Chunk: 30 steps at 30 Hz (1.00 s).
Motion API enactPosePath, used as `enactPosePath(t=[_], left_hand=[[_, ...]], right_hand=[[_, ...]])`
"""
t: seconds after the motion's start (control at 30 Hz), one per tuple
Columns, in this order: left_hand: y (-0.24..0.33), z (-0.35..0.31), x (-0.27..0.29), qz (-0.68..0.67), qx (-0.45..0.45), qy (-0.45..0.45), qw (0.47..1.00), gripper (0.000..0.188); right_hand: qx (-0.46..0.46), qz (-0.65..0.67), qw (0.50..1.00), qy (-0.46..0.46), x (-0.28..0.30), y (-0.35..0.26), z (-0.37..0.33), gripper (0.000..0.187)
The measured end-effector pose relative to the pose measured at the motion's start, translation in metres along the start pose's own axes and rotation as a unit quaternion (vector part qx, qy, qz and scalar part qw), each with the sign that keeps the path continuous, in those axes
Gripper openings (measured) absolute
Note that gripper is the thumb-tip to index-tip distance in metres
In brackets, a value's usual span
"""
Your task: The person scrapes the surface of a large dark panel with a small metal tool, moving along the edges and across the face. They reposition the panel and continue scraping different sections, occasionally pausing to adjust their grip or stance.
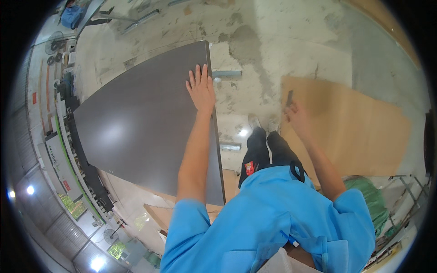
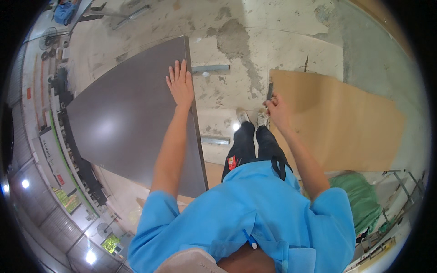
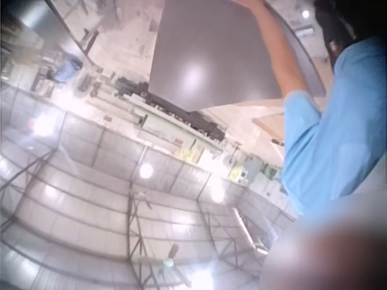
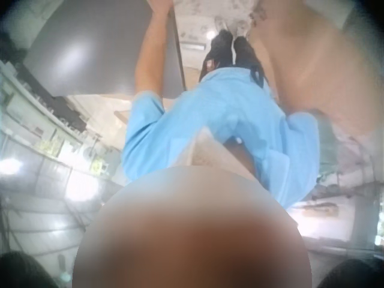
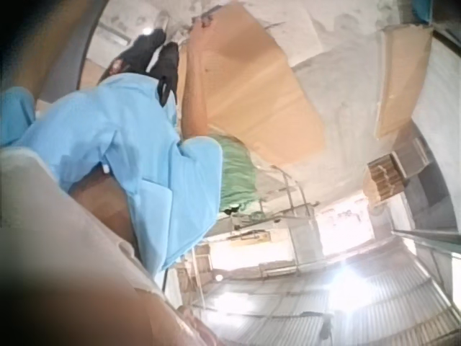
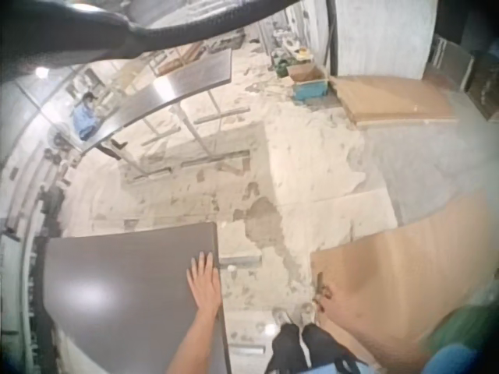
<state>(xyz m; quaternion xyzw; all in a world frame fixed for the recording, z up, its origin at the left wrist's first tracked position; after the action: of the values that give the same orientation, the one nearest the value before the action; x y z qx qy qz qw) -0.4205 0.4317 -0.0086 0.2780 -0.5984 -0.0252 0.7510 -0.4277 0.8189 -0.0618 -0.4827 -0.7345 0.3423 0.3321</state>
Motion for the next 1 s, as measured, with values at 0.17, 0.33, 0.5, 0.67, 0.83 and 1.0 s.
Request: enactPosePath(t=[0.17,0.33,0.5,0.67,0.83,1.0], left_hand=[[0.002,0.059,-0.012,0.008,0.018,0.004,1.0,0.055],[0.003,0.098,-0.016,0.014,0.045,-0.006,0.999,0.058],[0.007,0.125,-0.016,-0.009,0.032,0.041,0.999,0.052],[0.013,0.149,-0.016,-0.043,0.028,0.064,0.997,0.032],[0.02,0.166,-0.018,-0.029,0.058,0.006,0.998,0.016],[0.019,0.166,-0.016,-0.089,0.039,0.079,0.992,0.022]], right_hand=[[0.002,-0.043,0.996,-0.083,-0.029,-0.034,-0.002,0.025],[0.031,-0.012,0.991,-0.133,-0.051,-0.081,0.031,0.017],[0.022,-0.064,0.984,-0.163,-0.068,-0.149,0.111,0.019],[0.115,-0.268,0.948,-0.124,-0.091,-0.22,0.18,0.025],[0.225,-0.201,0.946,-0.119,-0.132,-0.269,0.217,0.023],[0.116,-0.151,0.947,-0.259,-0.16,-0.29,0.268,0.023]])
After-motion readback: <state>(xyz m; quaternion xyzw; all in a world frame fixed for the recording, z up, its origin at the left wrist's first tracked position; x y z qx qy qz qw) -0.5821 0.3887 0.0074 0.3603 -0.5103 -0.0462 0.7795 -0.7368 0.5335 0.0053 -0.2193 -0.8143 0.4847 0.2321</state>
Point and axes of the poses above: each hand's wrist, its own z-axis towards the middle knuckle, its own x-axis out of the back of the hand, y = z × x, the point moved 2 cm from there along z, towards the middle knuckle, and after that the axes turned 11 degrees about -z, right-handed, at the moved point
